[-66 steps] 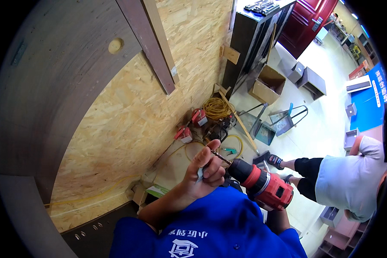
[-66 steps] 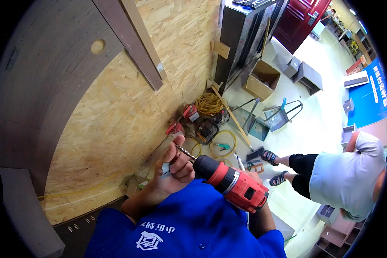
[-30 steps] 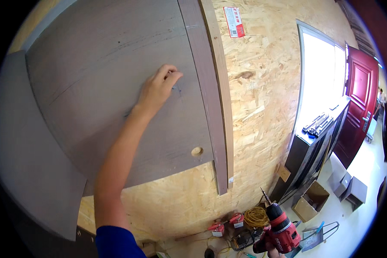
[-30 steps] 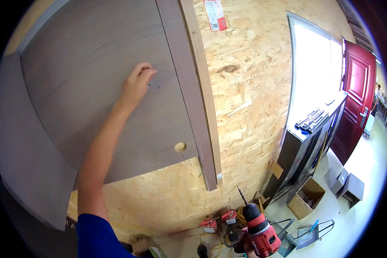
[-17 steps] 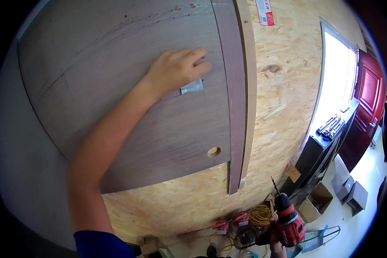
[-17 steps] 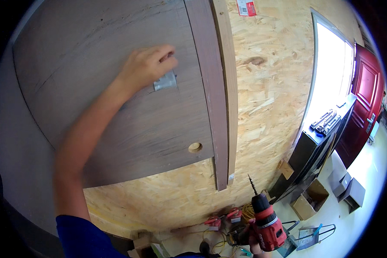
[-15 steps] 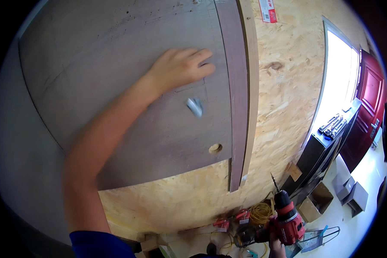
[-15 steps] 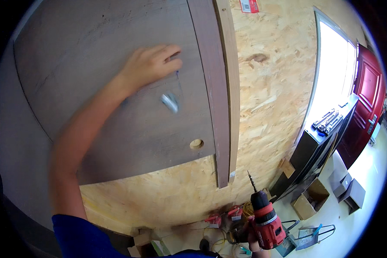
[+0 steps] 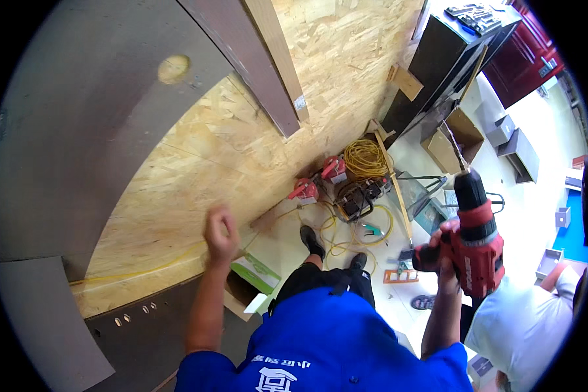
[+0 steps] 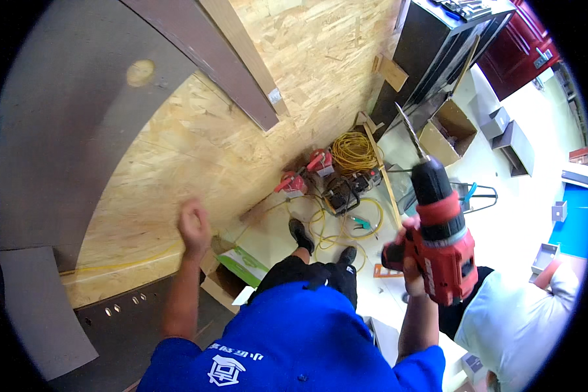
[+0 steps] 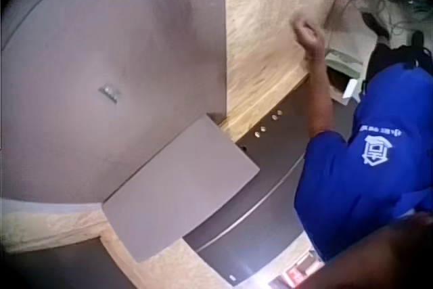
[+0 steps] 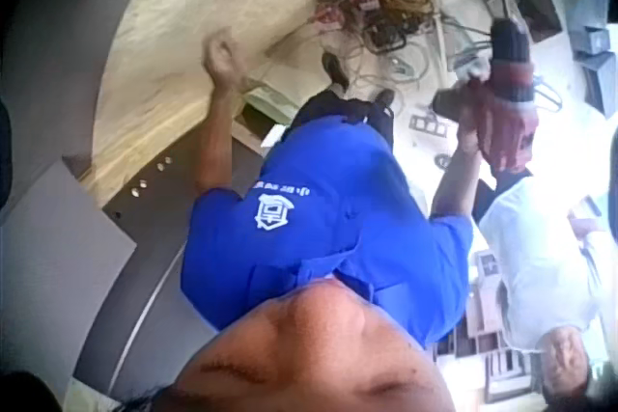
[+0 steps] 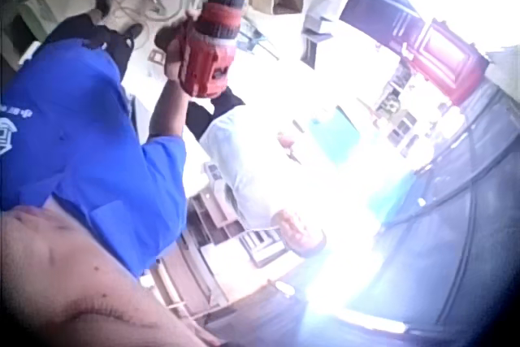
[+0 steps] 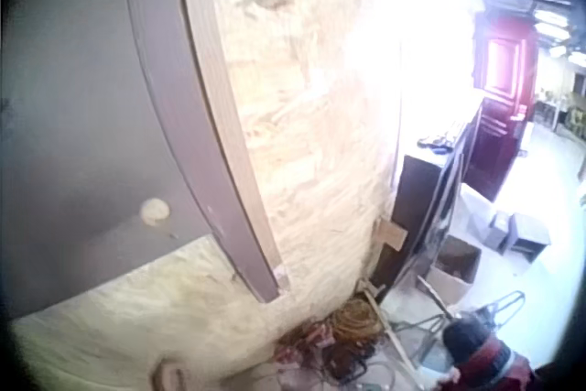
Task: The person uses a cordless drill to attach metal brackets to a wooden cabinet door. They measure the placement of the brackets with a tape measure and mark the spots with a pen before drilling. Finally, they lift a separate cabinet box and fit it onto the door assembly.
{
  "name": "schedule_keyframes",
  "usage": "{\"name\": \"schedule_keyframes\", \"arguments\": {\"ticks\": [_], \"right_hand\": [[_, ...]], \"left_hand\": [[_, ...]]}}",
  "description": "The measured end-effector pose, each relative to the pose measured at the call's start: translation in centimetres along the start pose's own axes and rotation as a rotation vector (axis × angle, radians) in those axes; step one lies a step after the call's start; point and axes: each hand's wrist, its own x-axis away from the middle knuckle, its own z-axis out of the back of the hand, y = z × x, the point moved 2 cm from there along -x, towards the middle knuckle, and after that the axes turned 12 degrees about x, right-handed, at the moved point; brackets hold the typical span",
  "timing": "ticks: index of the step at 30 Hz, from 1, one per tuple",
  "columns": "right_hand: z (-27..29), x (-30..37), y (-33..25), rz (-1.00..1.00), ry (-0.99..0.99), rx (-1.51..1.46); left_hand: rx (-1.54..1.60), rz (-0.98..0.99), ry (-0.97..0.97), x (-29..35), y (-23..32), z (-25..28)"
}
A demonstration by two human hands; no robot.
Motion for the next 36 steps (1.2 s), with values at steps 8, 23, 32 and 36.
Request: {"name": "schedule_keyframes", "arguments": {"ticks": [8, 23, 32, 36], "right_hand": [[2.4, 2.0, 7.0, -0.087, 0.124, 0.102], [-4.7, 12.0, 56.2, -0.401, -0.520, 0.762], [-6.3, 21.4, 75.5, -0.984, -1.246, 0.681], [-6.5, 18.8, 71.5, -1.366, -0.707, -0.307]], "left_hand": [[-0.092, 0.848, -0.377, 27.4, -14.3, -8.5], [-0.312, 0.996, -0.666, 55.5, -48.4, -49.0], [-0.471, 0.587, -0.724, 62.3, -59.5, -54.7], [-0.068, 0.830, -0.647, 59.3, -59.1, -50.9]]}}
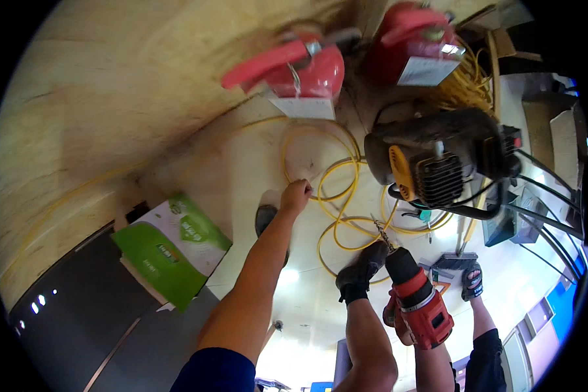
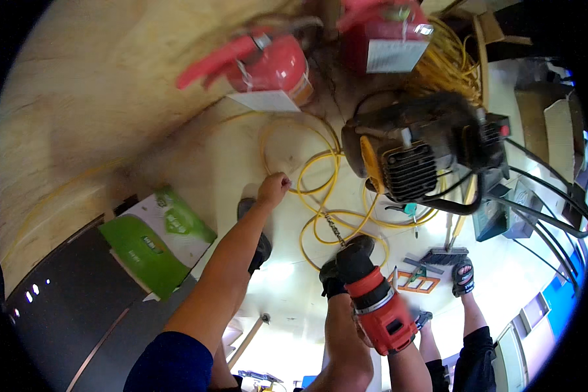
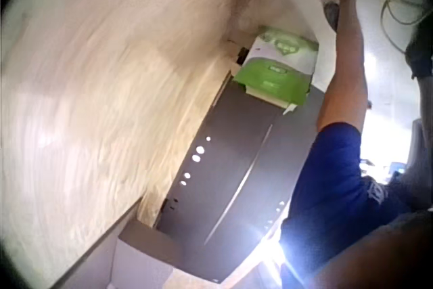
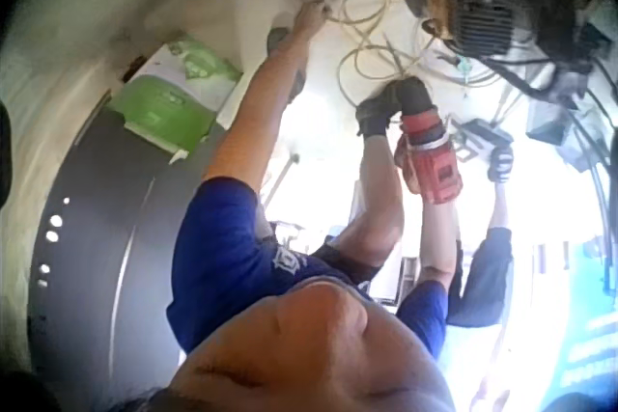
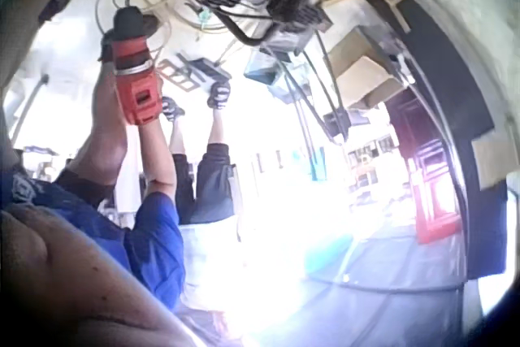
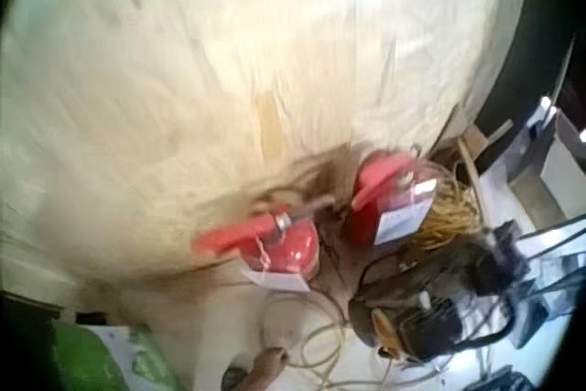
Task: The person uses a cordless drill to attach metal brackets to a wooden cabinet door. They measure the placement of the brackets with a tape measure and mark the spots with a pen before drilling. Finally, they lift a separate cabinet box and fit it onto the door assembly.
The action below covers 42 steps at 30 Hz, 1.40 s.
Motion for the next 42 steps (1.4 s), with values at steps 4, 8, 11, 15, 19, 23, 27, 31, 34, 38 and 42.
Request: {"name": "schedule_keyframes", "arguments": {"ticks": [4, 8, 11, 15, 19, 23, 27, 31, 34, 38, 42], "right_hand": [[-2.8, 8.2, -4.0, 0.113, 0.167, 0.126], [-12.0, 20.7, -12.8, 0.414, 0.283, 0.534], [-23.1, 35.1, -23.9, 0.438, 0.160, 0.259], [-27.7, 43.9, -29.3, 1.237, 0.185, 1.031], [-39.1, 52.5, -36.6, 1.627, 0.659, 1.092], [-42.9, 57.5, -40.0, 1.556, 0.128, 1.128], [-45.0, 57.2, -39.0, 1.438, 0.064, 0.943], [-46.9, 56.6, -38.6, 1.397, 0.043, 0.799], [-48.0, 55.0, -39.0, 1.445, 0.116, 0.782], [-47.5, 53.3, -39.6, 1.589, 0.281, 0.852], [-47.7, 54.1, -40.0, 1.652, 0.332, 0.820]], "left_hand": [[1.016, 0.196, 0.129, 6.2, 11.8, 7.0], [1.159, -0.041, 0.222, 16.0, 33.7, 28.0], [1.138, -0.373, 0.336, 26.4, 53.1, 47.4], [0.962, -0.739, 0.408, 36.8, 74.4, 63.5], [0.909, -0.915, 0.525, 41.6, 84.8, 73.4], [0.772, -1.004, 0.685, 45.6, 89.1, 82.1], [0.362, -1.690, 0.908, 48.7, 92.1, 88.5], [-0.268, -1.562, 0.959, 50.5, 97.3, 91.8], [-0.476, -1.589, 0.905, 47.8, 98.8, 95.1], [-0.667, -1.657, 0.950, 46.2, 100.2, 97.4], [-0.478, -1.552, 0.922, 47.6, 100.9, 96.5]]}}
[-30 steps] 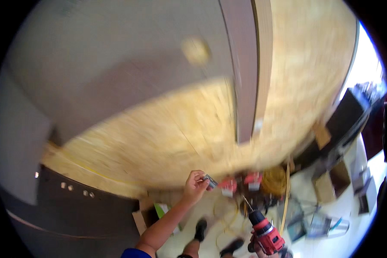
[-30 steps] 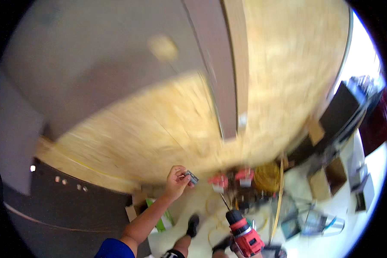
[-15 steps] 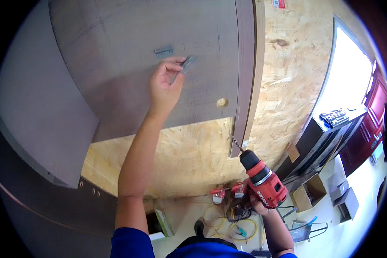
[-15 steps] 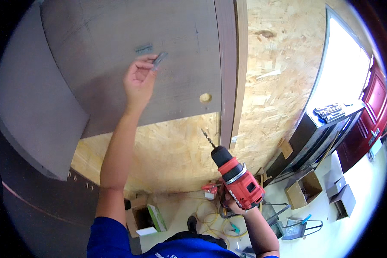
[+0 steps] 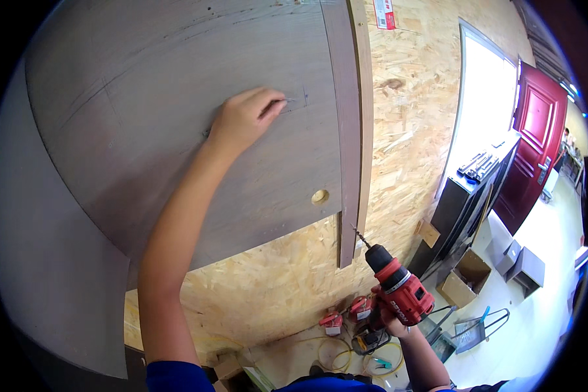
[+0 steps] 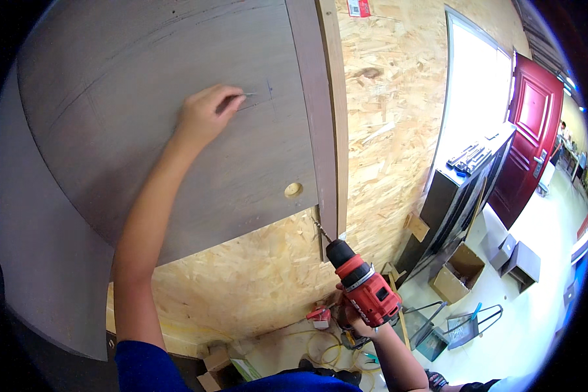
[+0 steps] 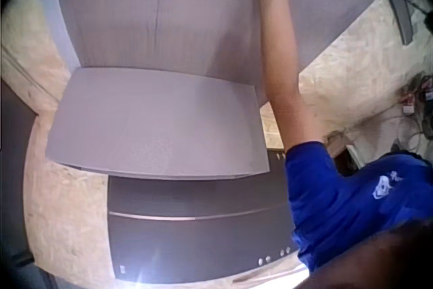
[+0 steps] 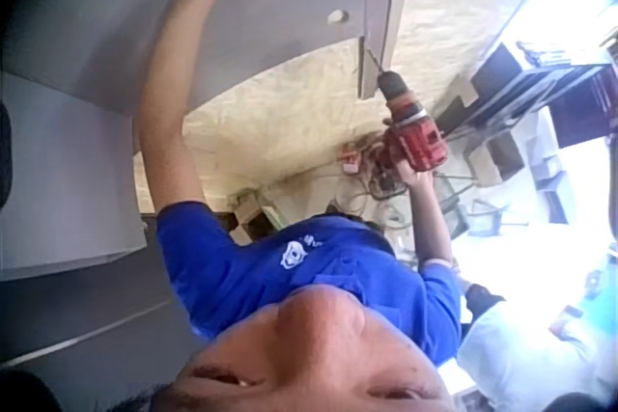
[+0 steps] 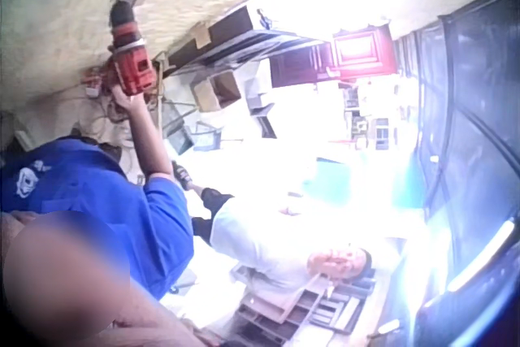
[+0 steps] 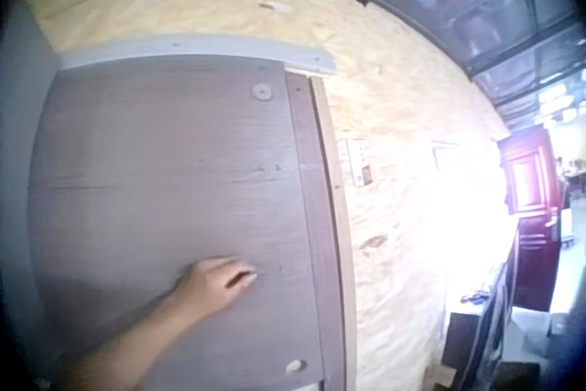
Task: The person uses a cordless drill to attach metal brackets to a wooden cabinet door. They measure the placement of the brackets with a tape measure and mark the spots with a pen before drilling. Finally, they lift a separate cabinet box and fit it onto the door assembly.
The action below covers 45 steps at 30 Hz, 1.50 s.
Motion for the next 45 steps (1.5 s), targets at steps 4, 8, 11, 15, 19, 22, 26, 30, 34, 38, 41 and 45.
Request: {"name": "schedule_keyframes", "arguments": {"ticks": [4, 8, 11, 15, 19, 22, 26, 30, 34, 38, 41, 45], "right_hand": [[1.1, -0.7, -0.3, -0.091, 0.008, -0.103], [2.9, -1.6, 0.7, -0.118, -0.032, -0.135], [4.5, -2.1, 0.8, -0.095, -0.084, -0.115], [6.5, -2.4, 1.6, -0.043, -0.147, -0.065], [8.4, -2.6, 2.0, -0.006, -0.187, -0.077], [9.4, -3.0, 2.4, 0.048, -0.175, -0.054], [10.1, -4.4, 2.3, 0.089, -0.155, -0.091], [9.6, -6.8, 1.9, 0.052, -0.119, -0.184], [9.2, -10.1, -0.6, 0.121, -0.066, -0.145], [7.9, -12.2, -0.9, 0.150, 0.018, -0.149], [7.2, -12.9, -0.7, 0.155, 0.016, -0.117], [6.4, -13.9, -1.0, 0.167, 0.029, -0.120]], "left_hand": [[0.077, 0.311, -0.048, -1.2, 1.4, -0.4], [-0.163, 0.249, -0.217, -2.1, 1.6, -1.0], [-0.367, 0.206, -0.274, -2.1, 1.1, -2.1], [-0.547, 0.135, -0.195, -1.6, 2.2, -3.4], [-0.588, 0.054, -0.225, -0.8, 2.0, -3.4], [-0.626, -0.043, -0.241, -0.7, 1.9, -2.9], [-0.651, -0.088, -0.258, -0.1, 1.5, -3.0], [-0.635, -0.156, -0.259, 0.1, 0.6, -3.2], [-0.588, -0.226, -0.230, -0.3, -0.2, -3.8], [-0.533, -0.294, -0.157, -0.2, -1.0, -4.1], [-0.539, -0.338, -0.139, 0.2, -1.5, -4.0], [-0.508, -0.372, -0.138, 0.0, -0.9, -4.3]]}}
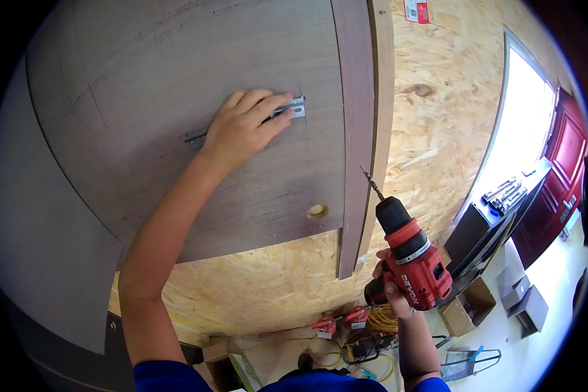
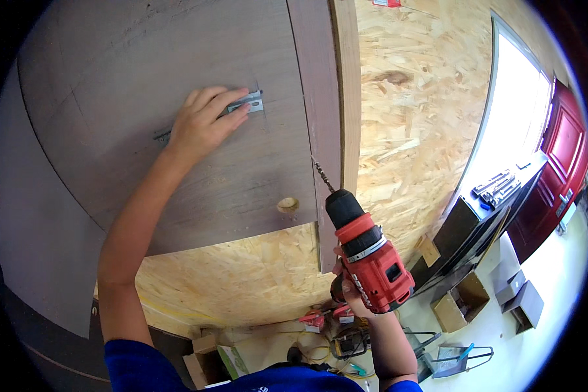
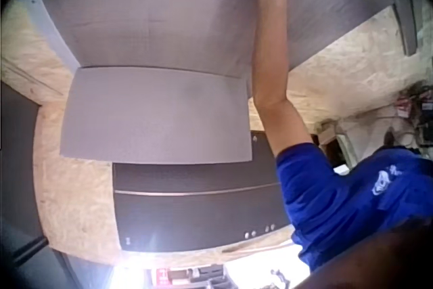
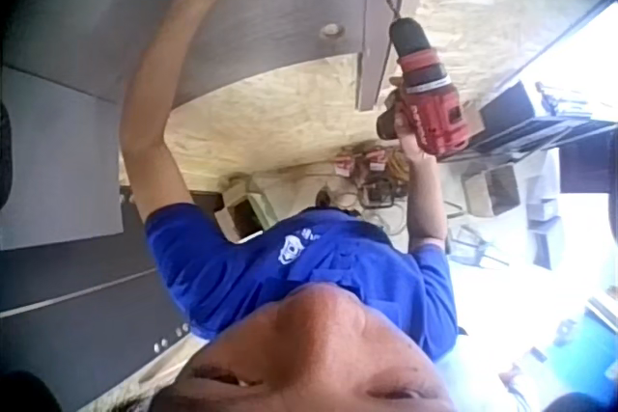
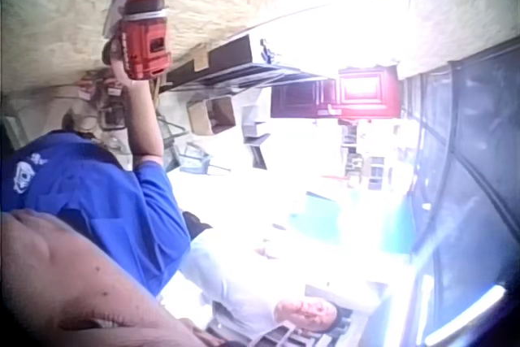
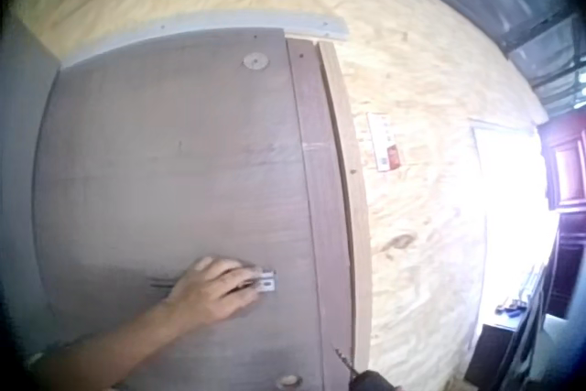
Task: The person uses a cordless drill to attach metal brackets to a wooden cabinet door. They measure the placement of the brackets with a tape measure and mark the spots with a pen before drilling. Finally, they lift a separate cabinet box and fit it onto the door assembly.
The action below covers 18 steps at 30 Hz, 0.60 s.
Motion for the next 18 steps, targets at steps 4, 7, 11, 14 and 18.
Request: {"name": "schedule_keyframes", "arguments": {"ticks": [4, 7, 11, 14, 18], "right_hand": [[-0.8, -0.7, 0.5, 0.032, -0.026, 0.008], [-1.3, -1.1, 0.8, 0.024, -0.049, 0.035], [-1.6, -1.3, 1.6, -0.035, -0.037, 0.019], [-1.8, -1.9, 1.4, -0.015, -0.024, 0.022], [-2.2, -2.4, 1.5, -0.029, -0.008, 0.049]], "left_hand": [[0.012, 0.001, 0.007, 0.2, -0.3, -0.1], [0.036, 0.010, 0.020, 0.5, -0.4, -0.1], [0.071, 0.058, 0.033, 0.4, -0.1, -0.1], [0.084, 0.092, 0.034, 0.1, 0.1, -0.1], [0.092, 0.126, 0.024, 0.0, 0.2, -0.1]]}}
